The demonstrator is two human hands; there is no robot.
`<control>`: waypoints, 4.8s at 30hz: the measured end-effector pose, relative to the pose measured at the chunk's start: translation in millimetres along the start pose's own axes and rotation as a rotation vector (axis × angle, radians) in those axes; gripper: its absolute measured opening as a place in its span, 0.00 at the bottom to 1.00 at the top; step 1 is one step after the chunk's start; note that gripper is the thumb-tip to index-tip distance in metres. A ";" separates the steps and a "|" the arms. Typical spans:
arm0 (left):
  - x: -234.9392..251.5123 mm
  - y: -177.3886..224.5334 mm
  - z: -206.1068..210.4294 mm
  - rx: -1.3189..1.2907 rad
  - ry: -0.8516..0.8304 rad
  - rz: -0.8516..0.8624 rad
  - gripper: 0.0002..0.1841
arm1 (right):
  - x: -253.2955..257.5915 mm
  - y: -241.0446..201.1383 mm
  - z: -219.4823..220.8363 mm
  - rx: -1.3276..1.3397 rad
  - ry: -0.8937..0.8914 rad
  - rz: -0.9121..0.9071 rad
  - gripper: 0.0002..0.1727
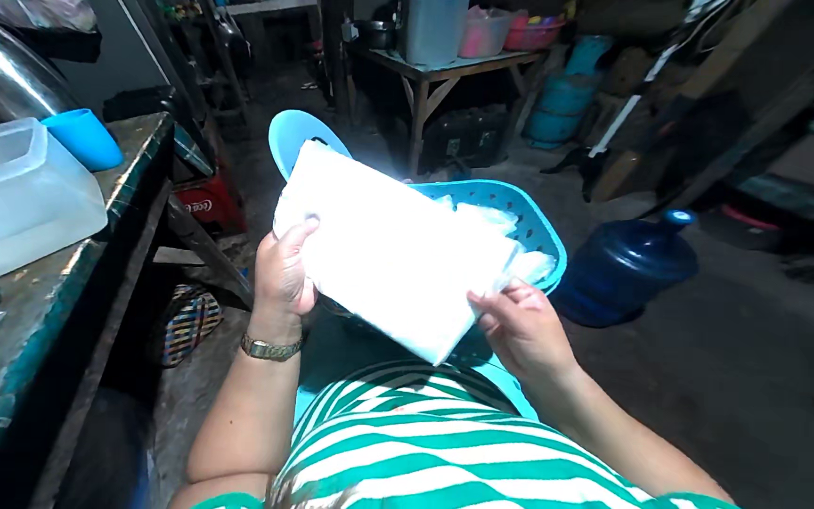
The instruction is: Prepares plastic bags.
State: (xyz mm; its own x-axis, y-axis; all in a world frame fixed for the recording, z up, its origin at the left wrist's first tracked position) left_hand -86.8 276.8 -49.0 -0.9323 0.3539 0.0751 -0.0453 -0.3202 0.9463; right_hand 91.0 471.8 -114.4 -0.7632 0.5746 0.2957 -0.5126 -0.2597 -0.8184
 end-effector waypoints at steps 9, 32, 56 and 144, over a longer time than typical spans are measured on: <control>-7.7 4.7 0.9 0.010 -0.167 0.009 0.08 | -37.1 31.9 -2.3 -0.212 -0.265 0.051 0.08; -48.9 -46.0 -47.8 0.358 -0.535 0.061 0.17 | 24.2 -87.9 18.5 -0.772 -0.310 -0.609 0.11; -19.7 -42.3 58.6 1.234 -0.514 0.403 0.26 | 100.1 49.5 58.8 -1.465 -1.111 0.188 0.14; 103.2 -16.0 74.2 0.309 -0.258 -0.040 0.21 | 177.7 -18.4 55.0 -0.315 -0.207 0.098 0.01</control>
State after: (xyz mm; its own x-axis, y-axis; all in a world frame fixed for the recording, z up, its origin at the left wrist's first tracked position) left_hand -155.7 383.7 -33.1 -0.8095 0.5822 0.0759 0.0672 -0.0365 0.9971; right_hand -56.8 536.1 -19.7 -0.8822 0.3818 0.2755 -0.3121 -0.0364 -0.9493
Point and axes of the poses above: each hand's wrist, its own x-axis towards the middle knuckle, its own z-axis out of the palm, y = z × x, the point moved 7 cm from there along x, towards the middle knuckle, and after that the axes turned 5 degrees about -z, right-handed, at the moved point
